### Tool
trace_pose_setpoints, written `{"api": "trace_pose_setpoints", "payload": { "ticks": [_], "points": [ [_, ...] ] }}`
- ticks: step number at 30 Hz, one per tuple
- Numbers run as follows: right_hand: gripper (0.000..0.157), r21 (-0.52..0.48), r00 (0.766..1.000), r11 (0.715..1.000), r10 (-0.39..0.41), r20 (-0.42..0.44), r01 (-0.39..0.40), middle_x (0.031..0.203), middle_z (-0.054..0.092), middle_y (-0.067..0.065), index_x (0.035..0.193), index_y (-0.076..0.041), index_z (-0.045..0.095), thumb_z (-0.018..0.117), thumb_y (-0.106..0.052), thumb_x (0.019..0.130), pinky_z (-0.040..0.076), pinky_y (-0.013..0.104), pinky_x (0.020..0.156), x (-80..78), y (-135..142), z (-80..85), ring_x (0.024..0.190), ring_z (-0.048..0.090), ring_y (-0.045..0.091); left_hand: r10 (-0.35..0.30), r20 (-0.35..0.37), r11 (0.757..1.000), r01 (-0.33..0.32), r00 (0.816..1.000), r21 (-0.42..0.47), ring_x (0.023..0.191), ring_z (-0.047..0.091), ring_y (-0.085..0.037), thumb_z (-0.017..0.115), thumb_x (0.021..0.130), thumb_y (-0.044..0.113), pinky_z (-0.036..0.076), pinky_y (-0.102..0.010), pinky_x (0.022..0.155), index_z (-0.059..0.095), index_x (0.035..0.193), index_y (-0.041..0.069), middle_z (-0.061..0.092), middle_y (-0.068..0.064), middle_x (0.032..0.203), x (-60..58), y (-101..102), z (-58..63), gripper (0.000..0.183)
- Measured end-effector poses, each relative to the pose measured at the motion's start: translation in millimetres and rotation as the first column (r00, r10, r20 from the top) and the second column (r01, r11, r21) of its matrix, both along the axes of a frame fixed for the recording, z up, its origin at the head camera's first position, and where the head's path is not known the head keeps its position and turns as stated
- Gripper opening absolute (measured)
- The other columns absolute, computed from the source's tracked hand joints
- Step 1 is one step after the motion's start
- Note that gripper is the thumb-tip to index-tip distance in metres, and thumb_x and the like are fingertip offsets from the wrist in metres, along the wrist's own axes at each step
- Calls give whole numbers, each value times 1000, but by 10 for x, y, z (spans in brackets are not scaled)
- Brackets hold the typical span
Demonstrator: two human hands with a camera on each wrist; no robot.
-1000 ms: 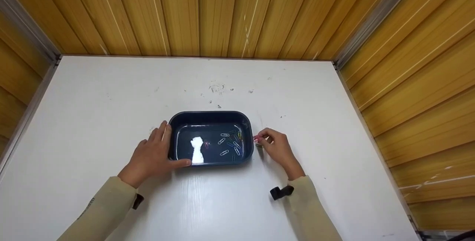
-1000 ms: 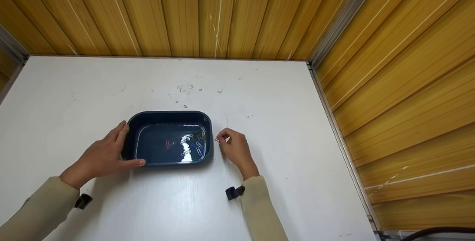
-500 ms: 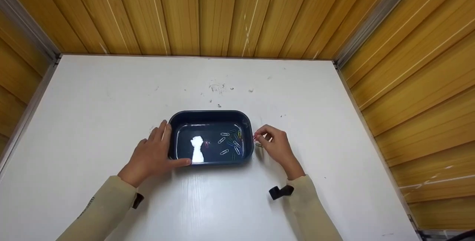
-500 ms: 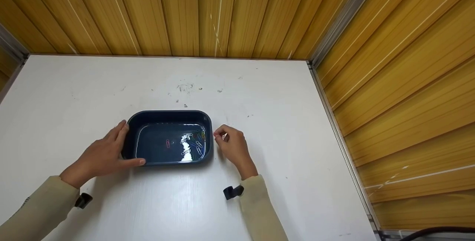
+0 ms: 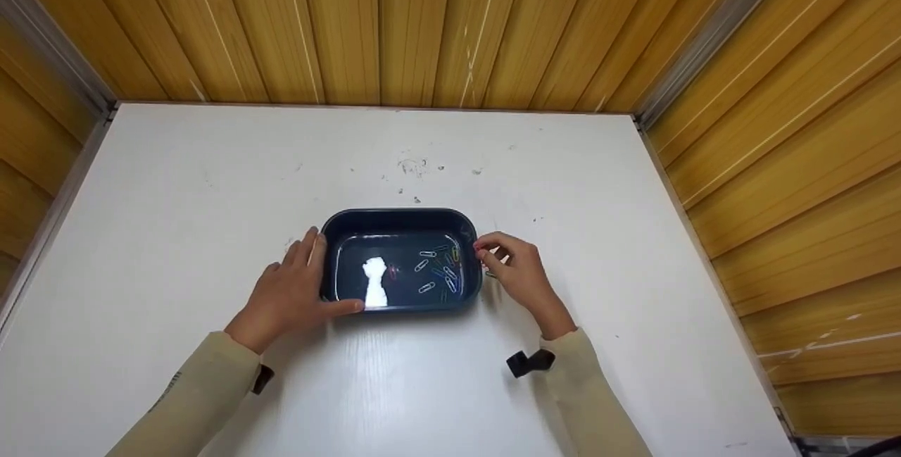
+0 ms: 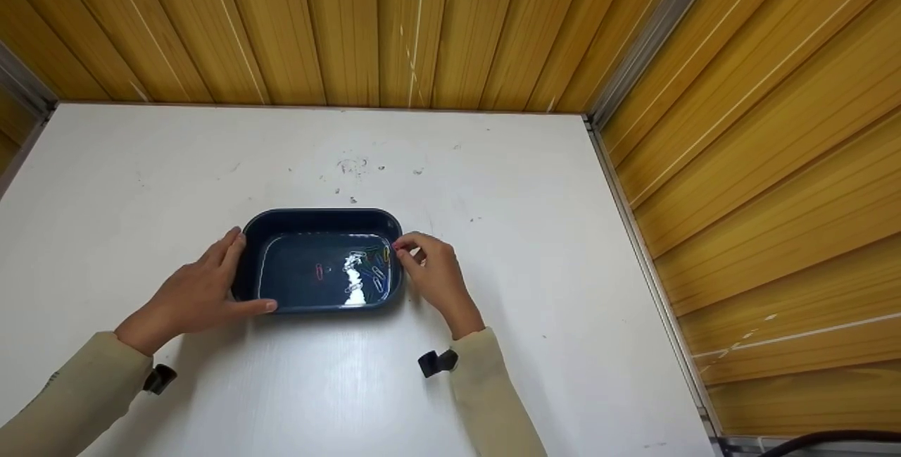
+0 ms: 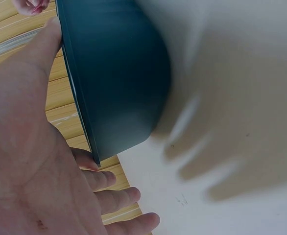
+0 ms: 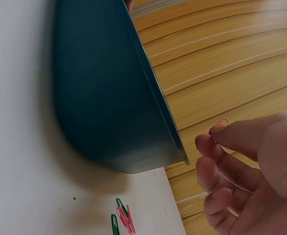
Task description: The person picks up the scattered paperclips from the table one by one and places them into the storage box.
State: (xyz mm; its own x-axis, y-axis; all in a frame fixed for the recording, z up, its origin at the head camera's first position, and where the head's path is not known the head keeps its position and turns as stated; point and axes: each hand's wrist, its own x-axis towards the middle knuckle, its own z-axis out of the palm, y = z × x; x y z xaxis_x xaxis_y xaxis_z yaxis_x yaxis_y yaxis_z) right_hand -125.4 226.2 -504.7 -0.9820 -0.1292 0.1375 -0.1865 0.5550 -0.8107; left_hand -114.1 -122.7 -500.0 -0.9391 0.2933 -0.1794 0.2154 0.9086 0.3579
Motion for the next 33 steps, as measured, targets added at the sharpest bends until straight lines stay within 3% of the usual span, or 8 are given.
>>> {"api": "trace_pose_setpoints", "payload": {
  "ticks": [14, 19, 26, 33],
  "points": [
    [15, -23, 998, 998, 58, 9, -57, 105, 71, 2, 106, -12, 71, 64, -13, 93, 54, 22, 58, -28, -76, 59, 67, 60, 14, -15, -14, 1000, 15, 1000, -5, 143, 25, -47, 61, 70, 80, 33, -68, 103, 13, 153, -2, 12, -21, 161, 11, -25, 7, 126],
    [16, -27, 1000, 999, 21, 7, -21, 107, 71, 1, 106, -15, 72, 65, -12, 92, 51, 21, 55, -35, -64, 54, 68, 62, 16, -16, -9, 1000, 16, 1000, -6, 143, 25, -47, 61, 70, 80, 34, -68, 103, 13, 153, -2, 12, -21, 161, 10, -23, 10, 126],
    [16, -77, 1000, 997, -17, -9, 16, 105, 71, 2, 106, -11, 72, 65, -10, 92, 53, 21, 62, -42, 30, 0, 74, 67, 22, -13, -13, 1000, 13, 1000, -6, 143, 26, -48, 62, 69, 79, 34, -68, 102, 13, 153, -3, 13, -22, 161, 14, -11, 19, 127],
    [14, -9, 994, 995, -102, -38, 101, 101, 72, 2, 103, -9, 72, 67, -9, 90, 48, 19, 60, -35, 120, -105, 74, 62, 16, -13, -10, 1000, 13, 1000, -8, 143, 25, -48, 59, 68, 83, 33, -68, 103, 12, 154, -2, 11, -21, 161, 7, -19, 8, 129]
  ]
}}
